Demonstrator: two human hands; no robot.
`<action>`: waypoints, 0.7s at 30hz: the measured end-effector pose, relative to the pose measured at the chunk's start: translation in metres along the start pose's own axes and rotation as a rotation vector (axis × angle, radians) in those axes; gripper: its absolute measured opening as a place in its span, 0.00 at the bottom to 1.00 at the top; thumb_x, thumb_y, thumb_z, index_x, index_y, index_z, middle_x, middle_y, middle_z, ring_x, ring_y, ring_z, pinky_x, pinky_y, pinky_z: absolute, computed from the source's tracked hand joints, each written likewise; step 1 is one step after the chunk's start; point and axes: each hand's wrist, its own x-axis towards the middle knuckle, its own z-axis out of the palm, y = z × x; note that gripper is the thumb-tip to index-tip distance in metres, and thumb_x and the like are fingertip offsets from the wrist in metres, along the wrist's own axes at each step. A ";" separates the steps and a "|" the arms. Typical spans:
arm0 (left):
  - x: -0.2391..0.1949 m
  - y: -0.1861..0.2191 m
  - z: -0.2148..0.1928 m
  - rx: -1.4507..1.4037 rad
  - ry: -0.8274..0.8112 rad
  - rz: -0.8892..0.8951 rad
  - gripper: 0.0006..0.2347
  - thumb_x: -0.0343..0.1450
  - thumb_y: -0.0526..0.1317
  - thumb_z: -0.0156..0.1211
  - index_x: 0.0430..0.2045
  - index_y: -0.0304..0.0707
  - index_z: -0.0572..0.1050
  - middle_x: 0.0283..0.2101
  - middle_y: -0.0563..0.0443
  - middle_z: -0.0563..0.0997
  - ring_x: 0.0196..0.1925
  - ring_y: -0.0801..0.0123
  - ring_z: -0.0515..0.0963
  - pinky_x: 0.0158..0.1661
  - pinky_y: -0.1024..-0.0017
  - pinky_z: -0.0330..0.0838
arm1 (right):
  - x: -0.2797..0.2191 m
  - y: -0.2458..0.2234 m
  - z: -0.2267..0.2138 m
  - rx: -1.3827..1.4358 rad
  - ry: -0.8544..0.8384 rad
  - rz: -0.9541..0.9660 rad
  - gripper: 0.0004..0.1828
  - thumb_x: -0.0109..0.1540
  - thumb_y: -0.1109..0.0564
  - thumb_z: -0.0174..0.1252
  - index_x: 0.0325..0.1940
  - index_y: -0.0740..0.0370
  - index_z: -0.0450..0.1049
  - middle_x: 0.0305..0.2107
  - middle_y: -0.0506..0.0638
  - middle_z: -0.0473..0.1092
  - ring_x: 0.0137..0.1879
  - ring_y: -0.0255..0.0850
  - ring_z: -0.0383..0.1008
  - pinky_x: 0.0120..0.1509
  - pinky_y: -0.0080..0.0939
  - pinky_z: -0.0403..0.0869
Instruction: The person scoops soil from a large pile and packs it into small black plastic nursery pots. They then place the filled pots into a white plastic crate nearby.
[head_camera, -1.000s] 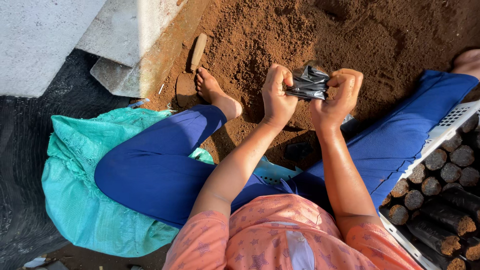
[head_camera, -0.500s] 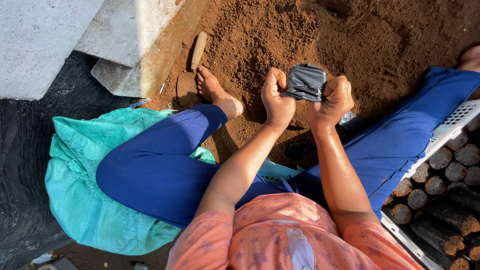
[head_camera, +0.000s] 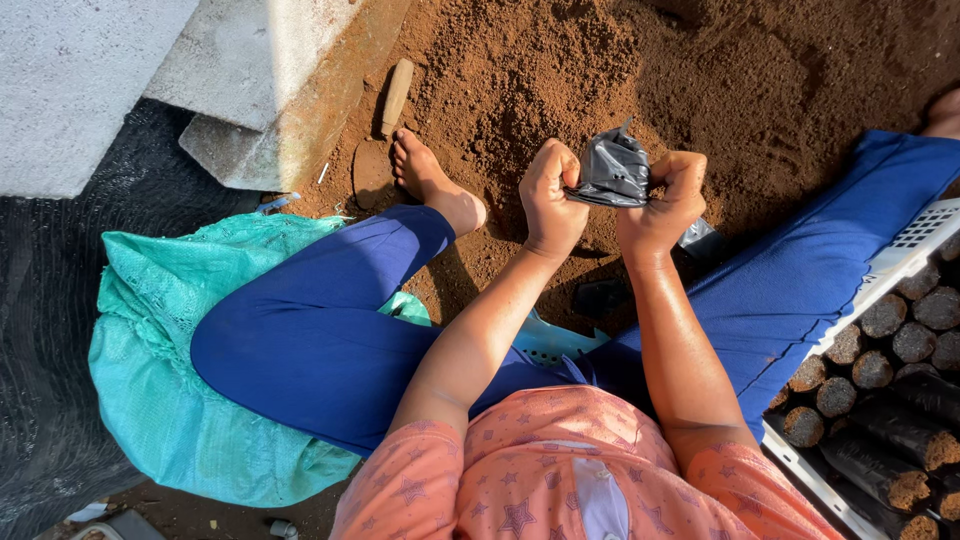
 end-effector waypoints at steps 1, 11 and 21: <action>0.001 0.001 0.000 0.008 0.000 0.006 0.16 0.62 0.21 0.60 0.24 0.37 0.58 0.27 0.53 0.62 0.29 0.73 0.64 0.32 0.74 0.62 | 0.000 0.001 0.000 -0.014 0.002 -0.036 0.20 0.61 0.66 0.68 0.40 0.63 0.60 0.28 0.44 0.59 0.33 0.31 0.58 0.39 0.31 0.63; -0.005 -0.003 0.000 0.080 -0.007 -0.028 0.16 0.61 0.21 0.62 0.21 0.37 0.58 0.24 0.54 0.63 0.26 0.76 0.63 0.28 0.75 0.60 | 0.001 -0.003 0.002 -0.012 -0.030 0.032 0.19 0.63 0.64 0.65 0.30 0.64 0.59 0.24 0.47 0.58 0.32 0.34 0.56 0.36 0.36 0.59; 0.000 -0.025 -0.008 0.261 -0.135 -0.129 0.14 0.61 0.24 0.63 0.27 0.39 0.61 0.31 0.55 0.69 0.30 0.73 0.71 0.31 0.73 0.70 | 0.010 0.002 0.002 -0.135 -0.172 0.210 0.12 0.61 0.66 0.62 0.34 0.65 0.63 0.29 0.51 0.65 0.34 0.40 0.66 0.38 0.42 0.67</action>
